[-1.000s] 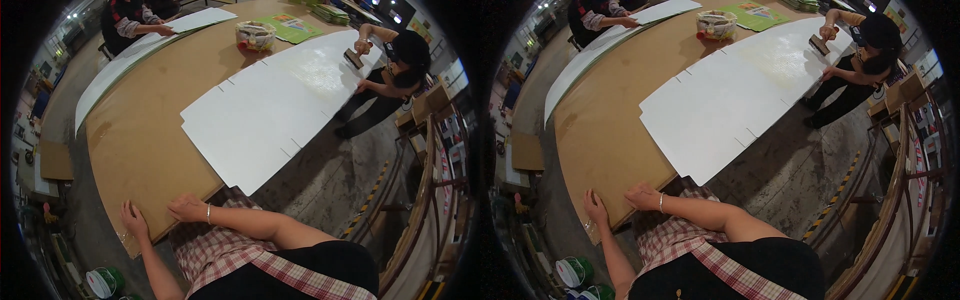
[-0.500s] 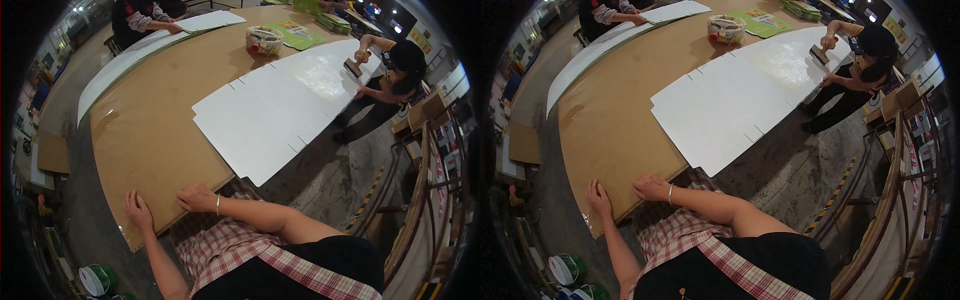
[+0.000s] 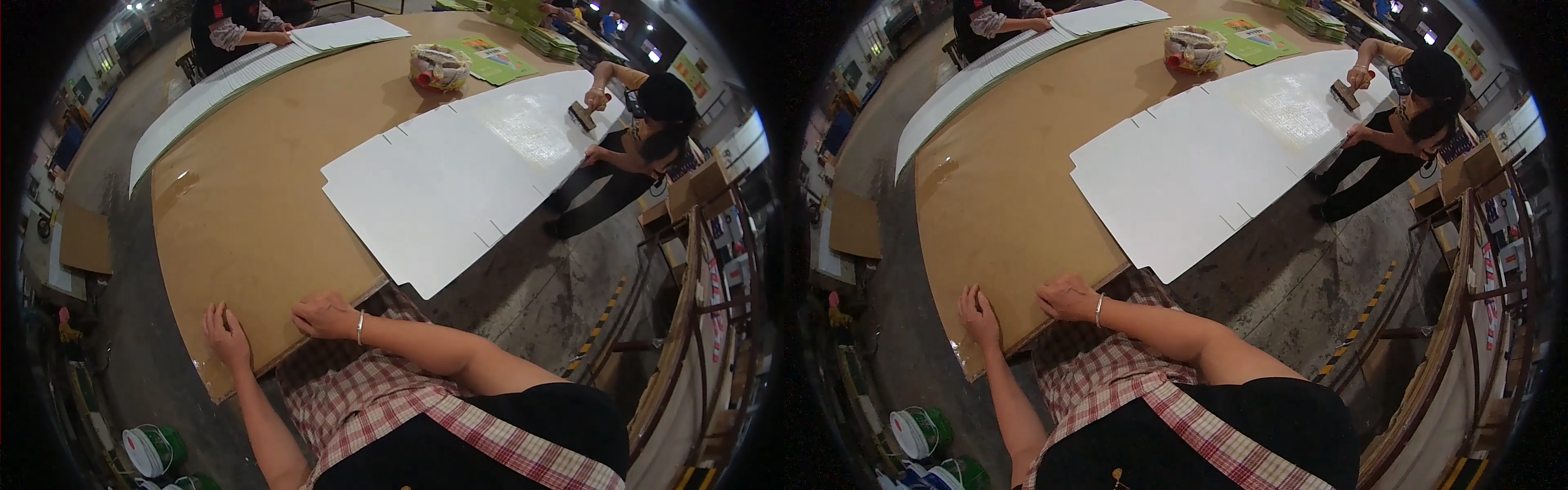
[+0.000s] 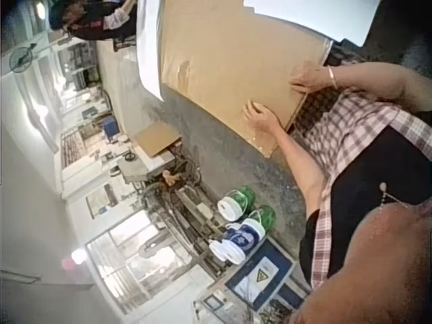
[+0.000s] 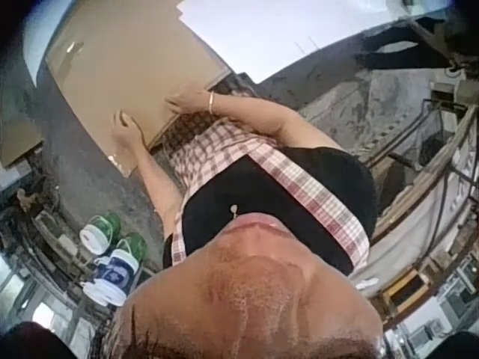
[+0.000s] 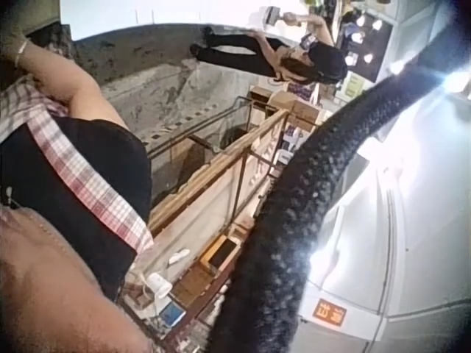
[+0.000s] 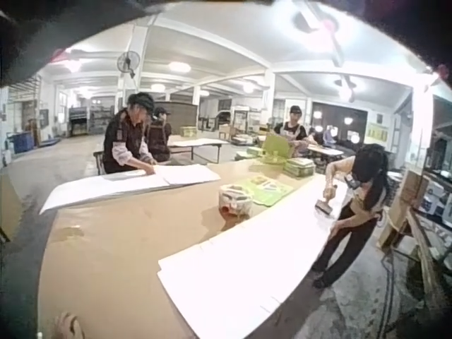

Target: Applying adhesive to paperboard surfaces using a brush as part of a manual assembly process.

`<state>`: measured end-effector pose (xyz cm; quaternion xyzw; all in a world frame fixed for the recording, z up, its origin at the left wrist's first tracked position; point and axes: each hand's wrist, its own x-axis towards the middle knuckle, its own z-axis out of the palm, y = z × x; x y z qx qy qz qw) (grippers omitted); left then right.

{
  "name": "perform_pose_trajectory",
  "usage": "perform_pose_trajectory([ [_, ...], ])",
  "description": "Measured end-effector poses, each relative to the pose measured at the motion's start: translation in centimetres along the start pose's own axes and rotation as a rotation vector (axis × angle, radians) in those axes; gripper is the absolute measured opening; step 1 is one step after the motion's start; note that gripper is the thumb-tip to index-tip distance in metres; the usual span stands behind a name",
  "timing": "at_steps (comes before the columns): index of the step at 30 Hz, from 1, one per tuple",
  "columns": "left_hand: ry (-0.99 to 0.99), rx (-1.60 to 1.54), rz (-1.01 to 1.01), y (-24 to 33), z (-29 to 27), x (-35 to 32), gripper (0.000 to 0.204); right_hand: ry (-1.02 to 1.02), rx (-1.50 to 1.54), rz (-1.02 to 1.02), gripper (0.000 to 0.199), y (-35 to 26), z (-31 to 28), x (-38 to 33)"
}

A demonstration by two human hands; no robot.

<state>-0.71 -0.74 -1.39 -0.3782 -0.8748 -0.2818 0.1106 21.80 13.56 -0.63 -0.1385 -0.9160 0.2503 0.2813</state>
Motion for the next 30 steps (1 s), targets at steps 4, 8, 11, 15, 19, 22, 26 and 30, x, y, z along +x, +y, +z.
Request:
perform_pose_trajectory([
  [4,0.011,0.012,0.009,0.2,-0.06,-0.06,0.031,0.029,-0.005,-0.025,0.022,0.11,-0.03,0.02],
  [8,0.01,0.002,0.014,0.34,-0.18,-0.06,0.03,0.071,0.008,-0.039,0.022,0.03,-0.02,0.0],
  [11,0.009,0.003,0.015,0.41,-0.26,-0.01,0.03,0.065,0.002,-0.049,0.022,0.12,-0.08,0.03],
  [15,-0.007,-0.025,-0.009,0.35,-0.24,0.01,0.03,0.051,0.017,-0.029,0.022,0.18,0.14,0.0],
  [19,0.008,-0.006,0.015,0.11,-0.01,-0.02,0.029,0.046,0.005,-0.026,0.022,0.25,0.28,-0.02],
  [22,0.017,0.004,0.015,-0.07,0.13,-0.06,0.029,0.056,0.003,-0.035,0.022,0.18,0.18,-0.06],
  [26,0.018,0.006,0.031,-0.17,0.17,-0.01,0.029,0.07,0.0,-0.045,0.023,0.12,0.05,-0.05],
  [30,0.016,0.028,0.024,-0.12,0.12,-0.03,0.029,0.068,-0.002,-0.041,0.023,0.13,0.21,-0.08],
])
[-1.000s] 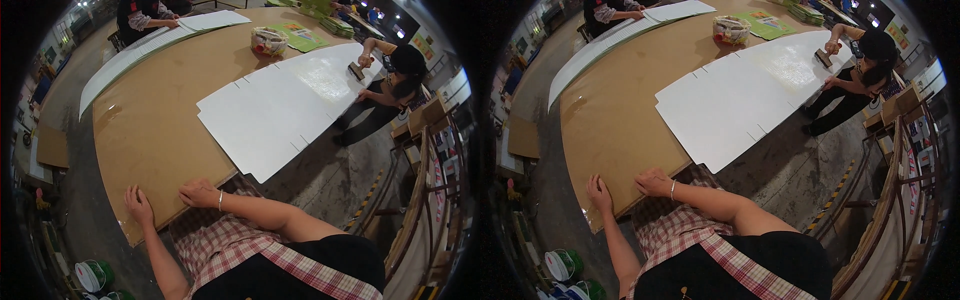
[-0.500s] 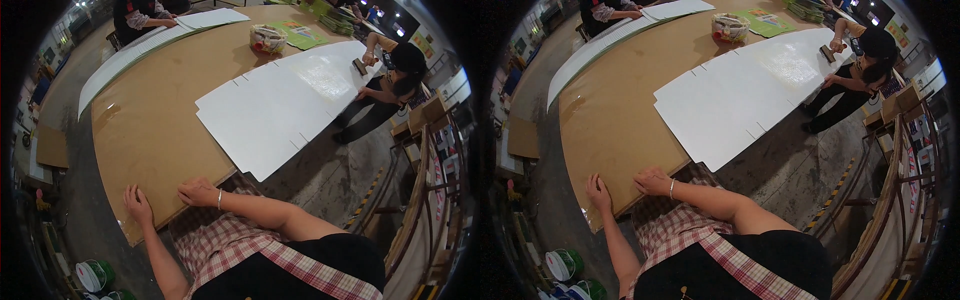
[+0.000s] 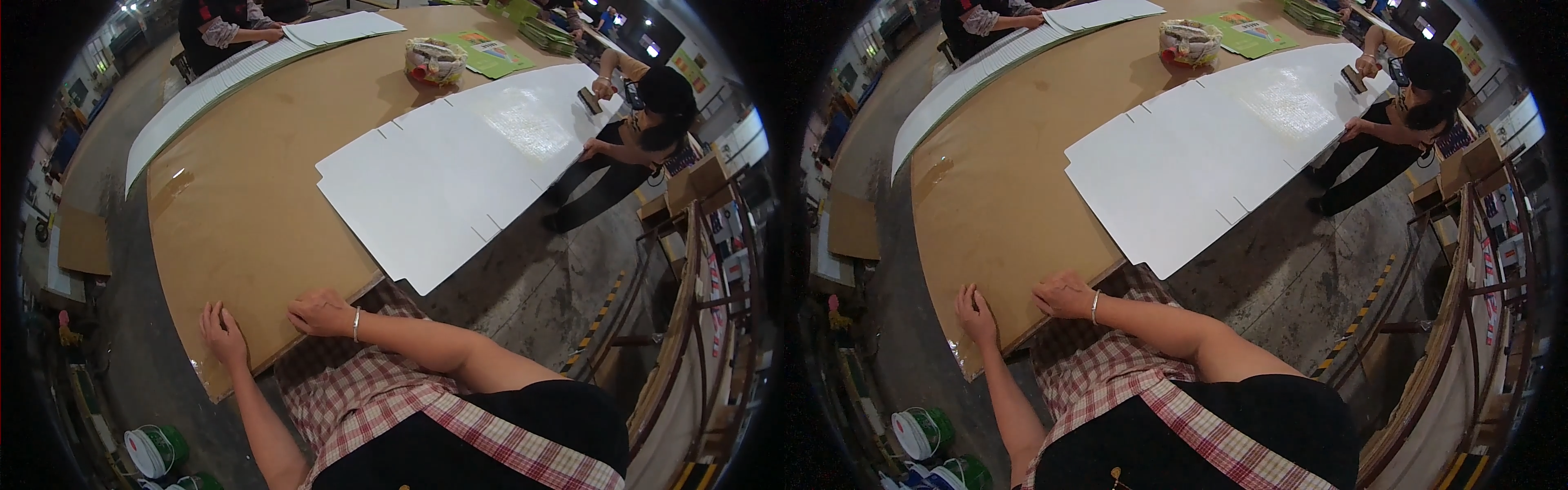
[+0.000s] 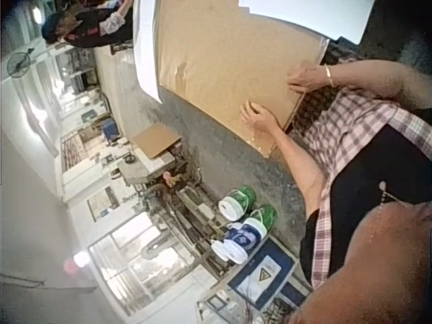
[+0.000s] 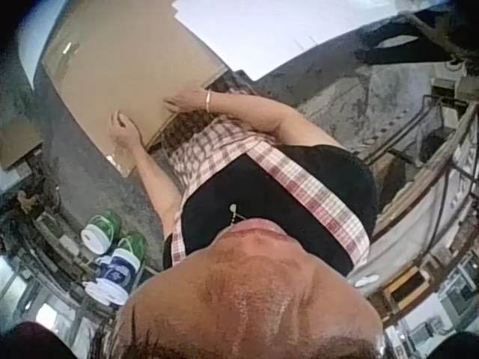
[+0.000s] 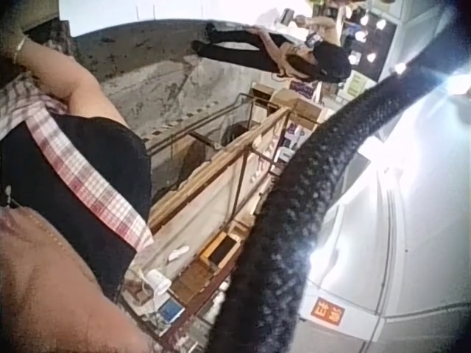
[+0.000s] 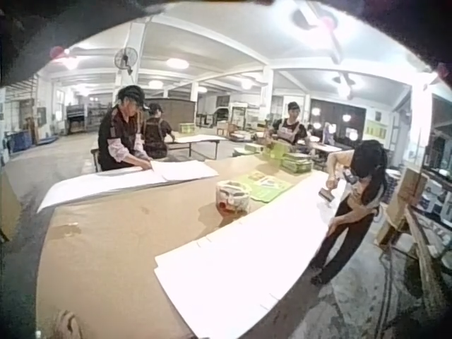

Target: Applying adhesive to paperboard surfaces using a brush as part of a manual assembly process.

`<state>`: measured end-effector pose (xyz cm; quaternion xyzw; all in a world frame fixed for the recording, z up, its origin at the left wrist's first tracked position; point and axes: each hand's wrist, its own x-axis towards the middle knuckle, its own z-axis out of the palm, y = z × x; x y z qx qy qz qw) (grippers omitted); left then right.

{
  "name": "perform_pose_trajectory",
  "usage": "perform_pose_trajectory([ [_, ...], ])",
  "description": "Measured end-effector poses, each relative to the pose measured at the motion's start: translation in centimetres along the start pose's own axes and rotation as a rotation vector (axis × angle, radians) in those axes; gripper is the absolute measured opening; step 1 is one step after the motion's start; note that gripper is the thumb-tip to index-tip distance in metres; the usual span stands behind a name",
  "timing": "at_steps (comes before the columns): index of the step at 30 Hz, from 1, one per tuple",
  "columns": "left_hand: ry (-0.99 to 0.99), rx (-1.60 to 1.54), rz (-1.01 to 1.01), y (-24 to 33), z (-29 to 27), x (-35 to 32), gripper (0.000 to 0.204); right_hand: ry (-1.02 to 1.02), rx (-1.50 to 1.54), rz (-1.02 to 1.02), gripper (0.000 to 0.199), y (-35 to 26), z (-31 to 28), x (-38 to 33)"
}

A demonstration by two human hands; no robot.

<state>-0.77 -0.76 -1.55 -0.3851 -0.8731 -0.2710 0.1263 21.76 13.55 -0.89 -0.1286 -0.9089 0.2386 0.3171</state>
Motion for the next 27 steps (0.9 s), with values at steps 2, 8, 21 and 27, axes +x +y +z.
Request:
perform_pose_trajectory([
  [2,0.002,-0.01,-0.004,0.02,-0.01,0.01,0.029,0.011,-0.008,-0.022,0.023,0.16,0.02,0.07],
  [8,-0.001,-0.022,0.003,0.05,-0.02,0.08,0.03,0.018,-0.016,-0.008,0.024,0.11,0.12,-0.07],
  [21,0.005,-0.025,-0.021,-0.18,0.2,0.05,0.028,-0.044,-0.004,0.032,0.021,0.07,0.18,-0.04],
  [27,0.0,-0.058,-0.041,0.16,-0.04,0.03,0.028,0.003,0.011,0.002,0.023,0.1,0.23,0.03],
])
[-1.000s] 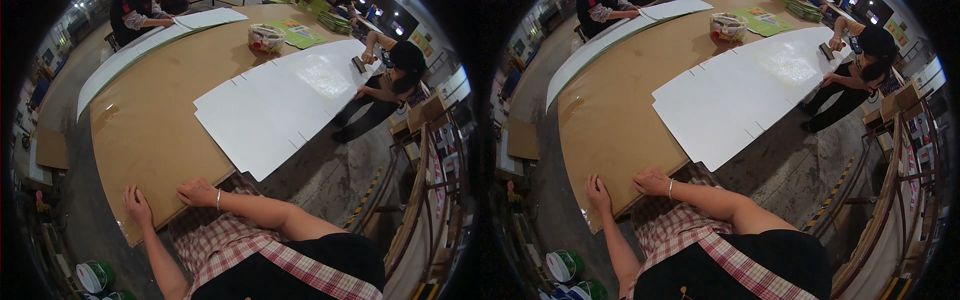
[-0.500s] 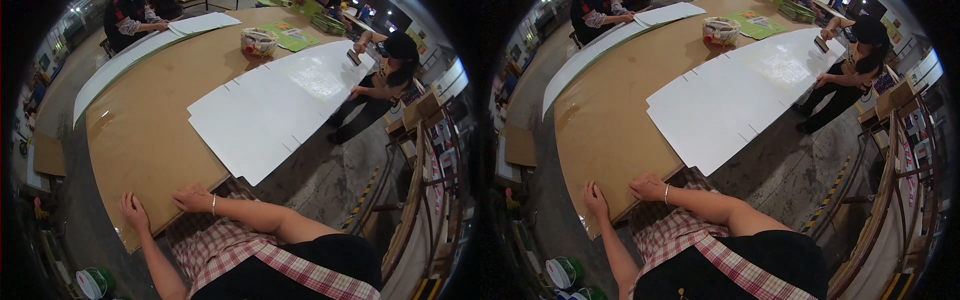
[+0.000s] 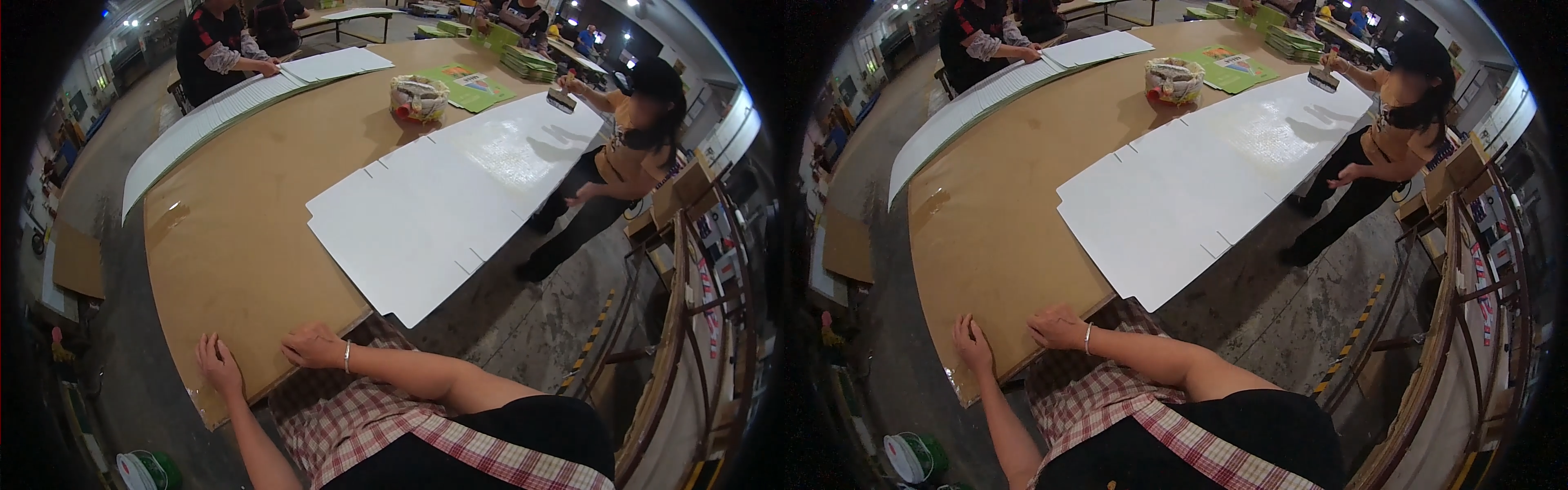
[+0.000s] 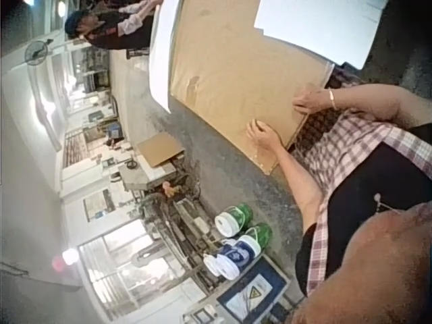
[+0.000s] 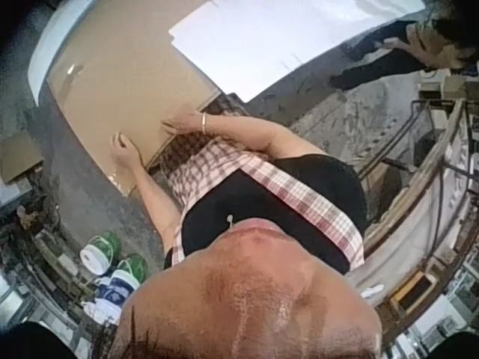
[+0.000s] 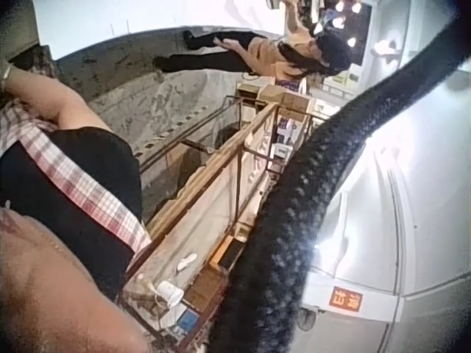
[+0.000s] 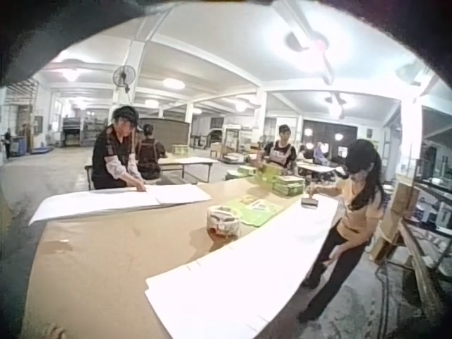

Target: Applying adhesive to paperboard surfaces using a brush as part of a manual assembly process.

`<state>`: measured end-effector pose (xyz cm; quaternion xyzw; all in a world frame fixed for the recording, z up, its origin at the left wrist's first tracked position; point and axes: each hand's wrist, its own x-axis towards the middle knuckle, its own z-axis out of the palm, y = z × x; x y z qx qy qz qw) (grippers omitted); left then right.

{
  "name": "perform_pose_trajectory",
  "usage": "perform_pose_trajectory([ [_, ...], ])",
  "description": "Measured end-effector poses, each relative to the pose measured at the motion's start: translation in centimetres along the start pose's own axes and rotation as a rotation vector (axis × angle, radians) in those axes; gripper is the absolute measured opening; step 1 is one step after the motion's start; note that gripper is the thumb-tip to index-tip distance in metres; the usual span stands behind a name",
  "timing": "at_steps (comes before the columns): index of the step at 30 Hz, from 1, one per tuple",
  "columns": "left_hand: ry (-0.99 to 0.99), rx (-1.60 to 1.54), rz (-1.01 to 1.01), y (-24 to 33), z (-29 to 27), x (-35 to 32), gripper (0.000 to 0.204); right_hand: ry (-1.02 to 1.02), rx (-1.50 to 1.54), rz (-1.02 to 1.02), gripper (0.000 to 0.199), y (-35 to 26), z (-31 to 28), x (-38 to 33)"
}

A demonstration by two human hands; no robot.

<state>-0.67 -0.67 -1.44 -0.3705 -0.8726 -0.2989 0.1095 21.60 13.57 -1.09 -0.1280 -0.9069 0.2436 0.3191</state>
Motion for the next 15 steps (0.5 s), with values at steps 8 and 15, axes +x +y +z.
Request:
perform_pose_trajectory([
  [8,0.006,0.012,0.028,-0.18,0.09,-0.04,0.029,-0.011,-0.004,0.019,0.023,-0.01,0.08,-0.05],
  [15,-0.017,0.054,-0.001,-0.17,0.1,-0.11,0.032,0.012,0.017,-0.001,0.023,-0.04,-0.32,0.04],
])
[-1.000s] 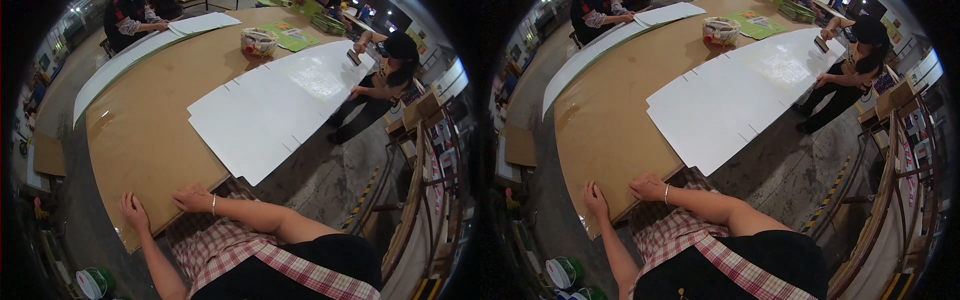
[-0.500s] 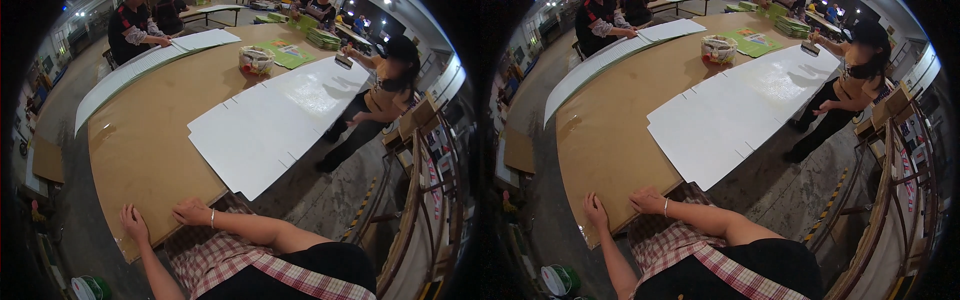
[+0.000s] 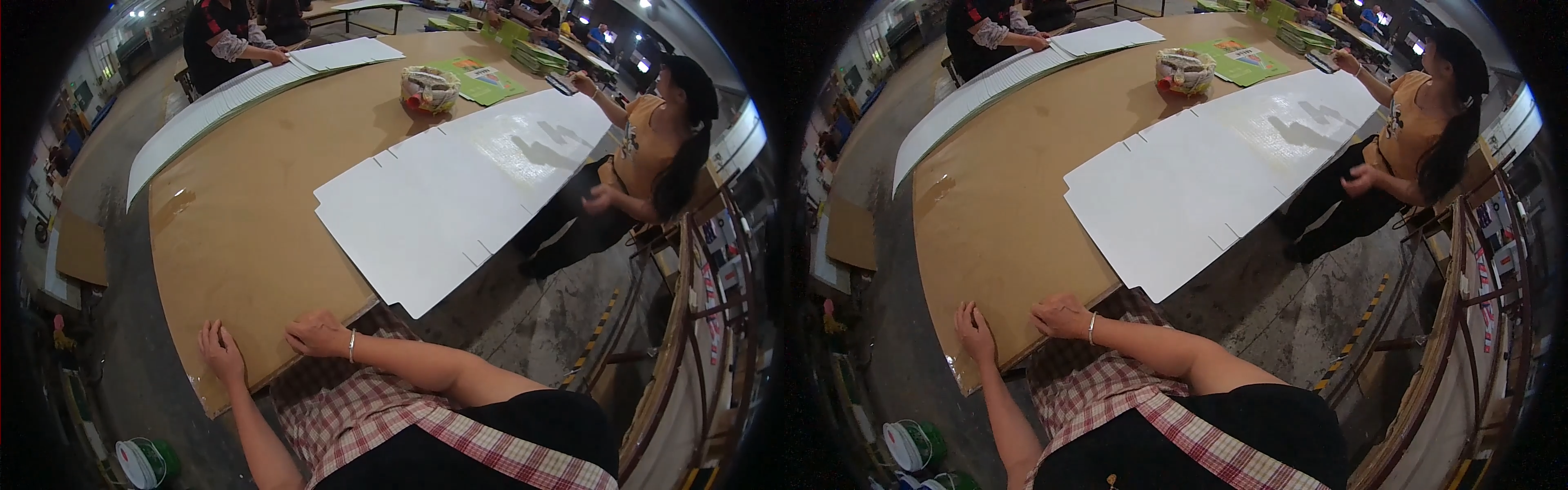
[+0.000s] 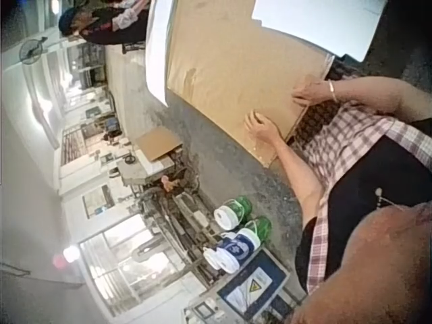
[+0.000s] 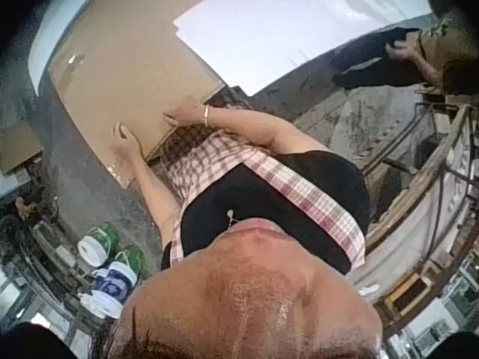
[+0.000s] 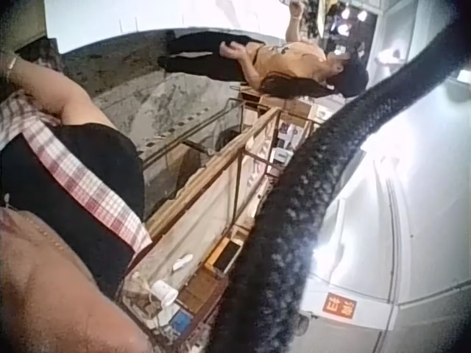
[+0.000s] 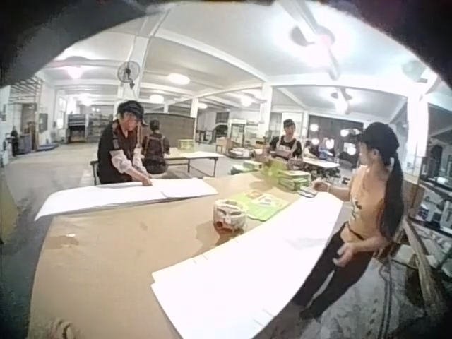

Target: Applying adhesive to paperboard surfaces using a brush as part of a manual assembly process.

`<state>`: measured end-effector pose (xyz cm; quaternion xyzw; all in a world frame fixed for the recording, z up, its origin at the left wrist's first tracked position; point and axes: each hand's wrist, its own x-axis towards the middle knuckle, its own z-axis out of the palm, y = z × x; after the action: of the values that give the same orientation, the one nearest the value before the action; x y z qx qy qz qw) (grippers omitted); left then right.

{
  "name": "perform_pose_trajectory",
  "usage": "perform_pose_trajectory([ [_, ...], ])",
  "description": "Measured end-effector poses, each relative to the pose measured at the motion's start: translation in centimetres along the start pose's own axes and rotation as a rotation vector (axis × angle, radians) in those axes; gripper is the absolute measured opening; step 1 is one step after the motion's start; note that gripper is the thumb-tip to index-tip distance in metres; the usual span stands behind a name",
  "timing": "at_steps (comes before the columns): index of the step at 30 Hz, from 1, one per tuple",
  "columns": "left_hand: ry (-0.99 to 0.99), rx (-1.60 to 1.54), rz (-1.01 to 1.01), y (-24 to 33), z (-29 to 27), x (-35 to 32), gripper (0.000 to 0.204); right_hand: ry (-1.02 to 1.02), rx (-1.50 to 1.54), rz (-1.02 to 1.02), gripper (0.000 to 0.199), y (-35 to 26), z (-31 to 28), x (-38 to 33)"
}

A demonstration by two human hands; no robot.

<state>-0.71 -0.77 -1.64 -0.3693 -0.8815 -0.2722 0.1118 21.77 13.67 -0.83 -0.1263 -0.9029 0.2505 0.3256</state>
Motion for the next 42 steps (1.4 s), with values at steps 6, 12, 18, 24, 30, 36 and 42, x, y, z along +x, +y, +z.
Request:
perform_pose_trajectory([
  [6,0.023,0.014,0.02,0.18,-0.1,0.05,0.029,-0.023,-0.017,0.002,0.023,-0.08,0.02,0.14],
  [12,0.017,-0.003,0.006,0.43,-0.24,0.0,0.029,-0.03,-0.017,0.016,0.023,-0.18,0.0,0.04],
  [18,0.018,-0.049,-0.008,0.25,-0.15,0.01,0.028,-0.017,-0.006,0.017,0.023,-0.11,0.08,-0.13],
  [24,0.034,-0.015,0.0,0.06,0.11,-0.04,0.029,-0.109,0.0,0.057,0.02,-0.21,-0.19,0.05],
  [30,0.021,-0.034,-0.022,0.47,-0.23,-0.06,0.029,-0.113,-0.01,0.064,0.021,-0.15,0.01,0.05],
  [36,0.009,-0.041,-0.032,0.8,-0.51,-0.09,0.029,-0.083,0.028,0.045,0.022,0.02,0.15,-0.08],
  [42,0.022,-0.043,-0.025,0.64,-0.36,-0.01,0.028,-0.046,-0.007,0.04,0.022,0.0,0.4,-0.09],
])
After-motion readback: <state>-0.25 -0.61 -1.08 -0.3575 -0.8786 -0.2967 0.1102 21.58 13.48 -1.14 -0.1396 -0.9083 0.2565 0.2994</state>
